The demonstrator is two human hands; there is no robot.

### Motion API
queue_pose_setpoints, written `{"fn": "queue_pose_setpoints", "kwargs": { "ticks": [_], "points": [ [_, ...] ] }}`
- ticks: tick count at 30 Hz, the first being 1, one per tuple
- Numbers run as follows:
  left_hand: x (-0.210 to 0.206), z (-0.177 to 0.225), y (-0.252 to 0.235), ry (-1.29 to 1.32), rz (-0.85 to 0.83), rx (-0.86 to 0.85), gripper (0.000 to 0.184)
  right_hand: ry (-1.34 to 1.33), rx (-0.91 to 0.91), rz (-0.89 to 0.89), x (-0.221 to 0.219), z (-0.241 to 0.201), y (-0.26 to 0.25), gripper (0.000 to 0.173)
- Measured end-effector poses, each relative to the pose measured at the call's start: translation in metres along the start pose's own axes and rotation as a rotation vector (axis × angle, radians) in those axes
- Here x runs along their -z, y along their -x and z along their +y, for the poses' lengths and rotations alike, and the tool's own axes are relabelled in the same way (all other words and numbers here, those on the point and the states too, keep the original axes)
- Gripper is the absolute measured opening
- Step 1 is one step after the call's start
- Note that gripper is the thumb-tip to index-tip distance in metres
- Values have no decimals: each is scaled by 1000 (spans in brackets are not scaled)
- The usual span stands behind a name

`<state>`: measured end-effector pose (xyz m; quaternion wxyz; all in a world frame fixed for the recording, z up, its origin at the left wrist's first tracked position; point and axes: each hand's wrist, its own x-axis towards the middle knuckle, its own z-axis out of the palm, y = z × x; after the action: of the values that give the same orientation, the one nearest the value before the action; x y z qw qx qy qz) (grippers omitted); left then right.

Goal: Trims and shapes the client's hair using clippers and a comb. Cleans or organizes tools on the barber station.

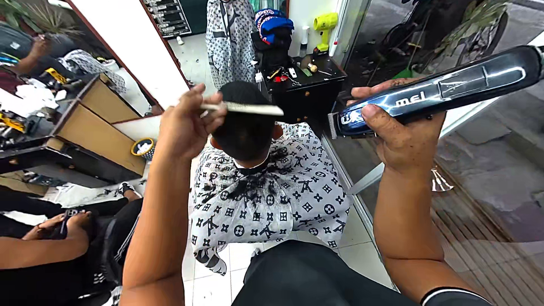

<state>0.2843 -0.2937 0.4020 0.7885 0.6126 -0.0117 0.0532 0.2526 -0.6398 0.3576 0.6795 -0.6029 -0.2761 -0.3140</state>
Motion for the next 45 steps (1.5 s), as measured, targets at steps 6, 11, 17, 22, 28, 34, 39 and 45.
{"fn": "queue_pose_setpoints", "kwargs": {
  "ticks": [6,11,17,22,28,34,39,45],
  "points": [
    [6,-2,-48,185,336,-231,26,-56,0,-25,-4,8,14,43],
    [13,-26,-2,316,247,-42,23,-108,-33,11,-9,13,32,46],
    [86,-55,-33,547,215,-292,31,-146,-23,70,-55,13,61,61],
    [123,-89,49,82,-559,-242,41,-139,-28,167,-90,25,86,61],
    [152,-125,34,-66,-657,-187,40,-39,61,306,-146,46,100,59],
    [147,-121,21,-1,-649,-209,44,-17,67,386,-172,60,104,58],
    [131,-107,17,22,-649,-272,45,-44,57,458,-178,66,103,55],
    [121,-99,13,54,-655,-353,47,-35,72,515,-174,72,100,58]
  ]
}}
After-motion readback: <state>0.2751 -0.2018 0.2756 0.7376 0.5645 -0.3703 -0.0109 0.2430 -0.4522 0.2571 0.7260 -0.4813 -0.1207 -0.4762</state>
